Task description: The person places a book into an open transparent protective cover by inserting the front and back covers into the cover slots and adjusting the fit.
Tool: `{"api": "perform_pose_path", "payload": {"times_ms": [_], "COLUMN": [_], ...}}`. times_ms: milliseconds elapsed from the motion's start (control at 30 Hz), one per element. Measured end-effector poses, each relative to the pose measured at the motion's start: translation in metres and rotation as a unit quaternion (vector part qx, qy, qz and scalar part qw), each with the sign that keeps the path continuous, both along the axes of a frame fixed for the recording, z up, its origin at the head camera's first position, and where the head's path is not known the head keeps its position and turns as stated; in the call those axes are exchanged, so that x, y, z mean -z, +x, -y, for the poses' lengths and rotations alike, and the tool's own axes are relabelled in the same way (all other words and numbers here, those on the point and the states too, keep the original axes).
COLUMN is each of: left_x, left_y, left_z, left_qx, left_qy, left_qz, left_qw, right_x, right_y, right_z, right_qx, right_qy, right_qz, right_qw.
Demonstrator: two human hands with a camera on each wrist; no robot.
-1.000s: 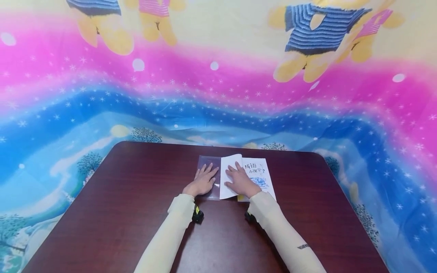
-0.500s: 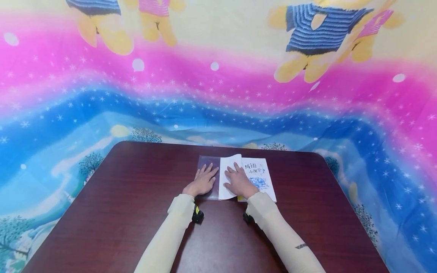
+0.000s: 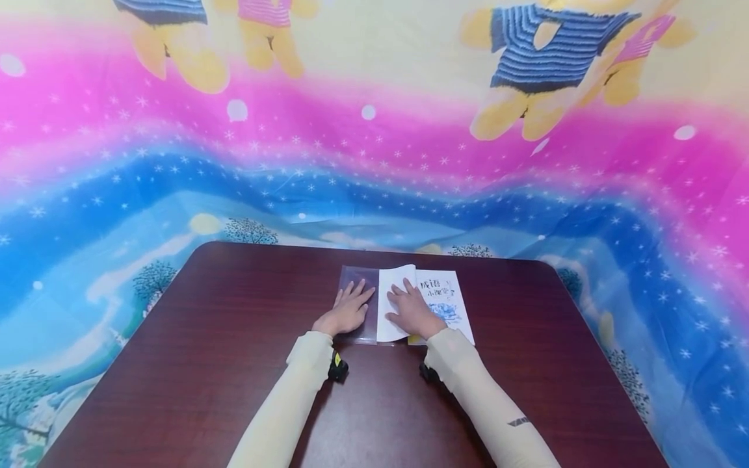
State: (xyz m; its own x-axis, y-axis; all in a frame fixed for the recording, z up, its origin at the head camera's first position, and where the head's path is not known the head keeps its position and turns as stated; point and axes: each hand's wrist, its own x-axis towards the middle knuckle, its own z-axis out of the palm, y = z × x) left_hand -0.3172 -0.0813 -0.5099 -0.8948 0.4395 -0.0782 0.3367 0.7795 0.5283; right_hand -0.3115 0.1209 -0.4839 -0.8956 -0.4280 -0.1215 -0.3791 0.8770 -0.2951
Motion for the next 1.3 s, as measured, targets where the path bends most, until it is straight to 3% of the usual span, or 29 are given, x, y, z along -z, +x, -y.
{"api": "perform_pose_path", "payload": {"times_ms": [800, 1067, 1300], "left_x": [0.006, 0.005, 0.005], "left_y": [-0.002, -0.003, -0.002], "left_z": [-0.003, -0.002, -0.001], "left_qx": [0.002, 0.009, 0.003], "left_qy": [0.018, 0.02, 0.011], "left_qz": [0.0, -0.01, 0.002], "left_qw": [0.9998, 0.9997, 0.9999], "right_x": [0.006, 0.004, -0.01], "right_y": [-0.003, -0.005, -0.011], "right_z": [0.018, 0.011, -0.018], "right_qx": [-0.023, -0.033, -0.044], "right_qy": [0.021, -0.052, -0.152], "right_qz": [-0.014, -0.003, 0.014], "right_qw": [0.9994, 0.9981, 0.9874]}}
